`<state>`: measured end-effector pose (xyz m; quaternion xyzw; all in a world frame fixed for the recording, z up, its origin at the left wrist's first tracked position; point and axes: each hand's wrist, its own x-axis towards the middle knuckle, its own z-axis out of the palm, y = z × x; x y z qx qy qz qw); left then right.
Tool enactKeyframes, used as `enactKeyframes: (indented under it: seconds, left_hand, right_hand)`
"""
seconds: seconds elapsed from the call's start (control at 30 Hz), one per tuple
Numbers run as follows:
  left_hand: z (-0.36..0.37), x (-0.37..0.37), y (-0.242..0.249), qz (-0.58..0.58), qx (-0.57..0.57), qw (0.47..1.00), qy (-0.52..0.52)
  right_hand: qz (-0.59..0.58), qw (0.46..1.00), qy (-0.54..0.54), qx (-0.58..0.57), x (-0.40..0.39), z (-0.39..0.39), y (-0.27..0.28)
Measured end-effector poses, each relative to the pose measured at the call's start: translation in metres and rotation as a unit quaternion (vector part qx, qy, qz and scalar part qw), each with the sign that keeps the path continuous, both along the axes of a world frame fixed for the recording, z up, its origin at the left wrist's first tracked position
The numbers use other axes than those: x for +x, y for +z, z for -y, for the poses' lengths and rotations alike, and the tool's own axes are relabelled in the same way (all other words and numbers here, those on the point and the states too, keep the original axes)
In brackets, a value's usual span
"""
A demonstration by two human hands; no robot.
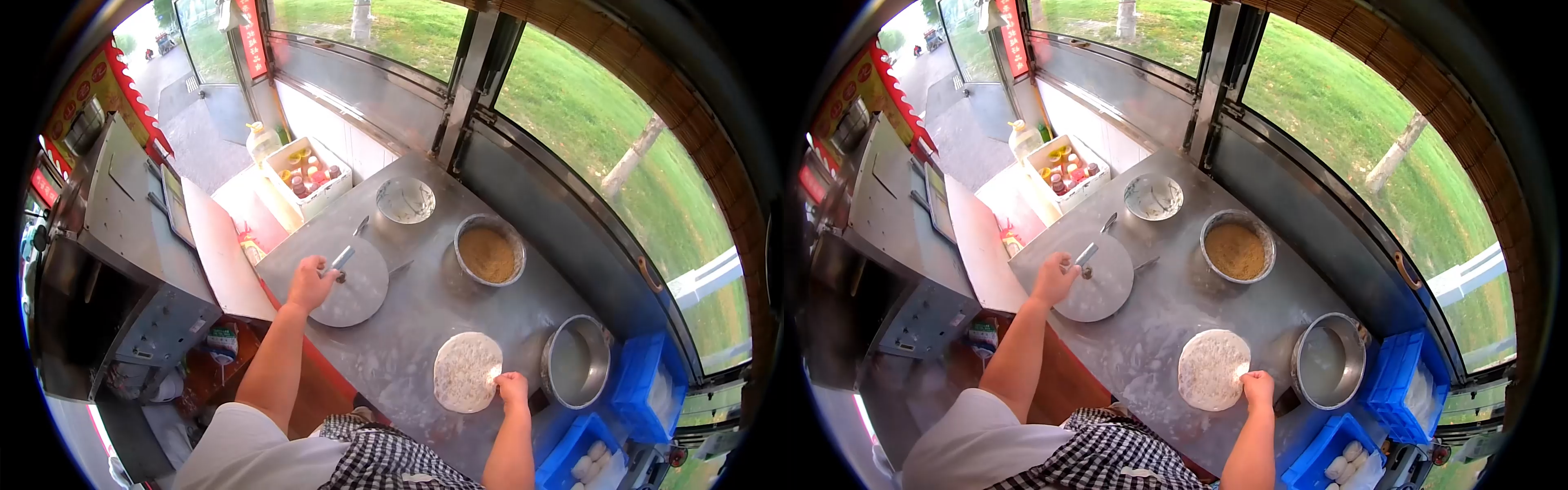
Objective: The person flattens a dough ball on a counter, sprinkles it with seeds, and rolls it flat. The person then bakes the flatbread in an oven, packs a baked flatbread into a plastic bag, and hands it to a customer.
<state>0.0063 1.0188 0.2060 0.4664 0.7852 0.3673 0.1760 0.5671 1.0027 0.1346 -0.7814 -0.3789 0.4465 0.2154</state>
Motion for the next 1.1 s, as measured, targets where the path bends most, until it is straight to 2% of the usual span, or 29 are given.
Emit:
enactKeyframes:
  seconds: [0.1,0.17,0.33,0.4,0.47,0.57,0.63,0.7,0.8,0.83,0.9,0.97,1.03,1.1]
  left_hand:
    - [0.006,0.0,0.005,-0.018,0.077,0.997,0.006]
    - [0.011,-0.001,0.013,-0.035,0.124,0.992,0.004]
    - [0.031,0.012,0.033,0.002,0.16,0.987,-0.021]
    - [0.04,0.031,0.044,0.033,0.164,0.985,-0.037]
    - [0.049,0.056,0.047,0.039,0.155,0.985,-0.071]
    - [0.066,0.11,0.036,0.163,0.133,0.967,-0.147]
    - [0.077,0.153,0.014,0.318,0.082,0.93,-0.168]
    - [0.081,0.196,-0.005,0.426,-0.024,0.891,-0.153]
    - [0.08,0.257,-0.024,0.592,-0.131,0.791,-0.078]
    - [0.08,0.277,-0.037,0.633,-0.143,0.759,-0.048]
    - [0.084,0.294,-0.054,0.704,-0.144,0.695,0.005]
    - [0.096,0.303,-0.069,0.764,-0.125,0.63,0.052]
    - [0.107,0.302,-0.095,0.791,-0.099,0.602,0.054]
    - [0.117,0.292,-0.134,0.793,-0.072,0.605,0.005]
  right_hand:
    - [-0.091,0.994,-0.052,-0.001,0.0,0.001,-0.002]
    - [-0.12,0.99,-0.059,-0.048,0.0,-0.005,0.003]
    - [-0.183,0.974,-0.079,-0.107,-0.004,-0.001,0.008]
    - [-0.145,0.978,-0.04,-0.143,-0.02,-0.004,0.028]
    - [-0.134,0.983,-0.035,-0.122,-0.031,-0.001,0.033]
    - [-0.098,0.992,-0.006,-0.082,-0.04,-0.004,0.028]
    - [-0.085,0.996,0.019,-0.034,-0.047,-0.004,0.029]
    - [-0.048,0.99,0.121,0.046,-0.06,-0.003,0.04]
    - [0.037,0.959,0.249,0.133,-0.104,0.015,0.092]
    - [0.004,0.96,0.248,0.129,-0.119,0.025,0.107]
    - [0.012,0.947,0.294,0.129,-0.145,0.049,0.132]
    - [0.06,0.903,0.393,0.161,-0.155,0.074,0.134]
    - [0.031,0.888,0.431,0.156,-0.159,0.094,0.137]
    - [0.004,0.87,0.468,0.152,-0.158,0.108,0.132]
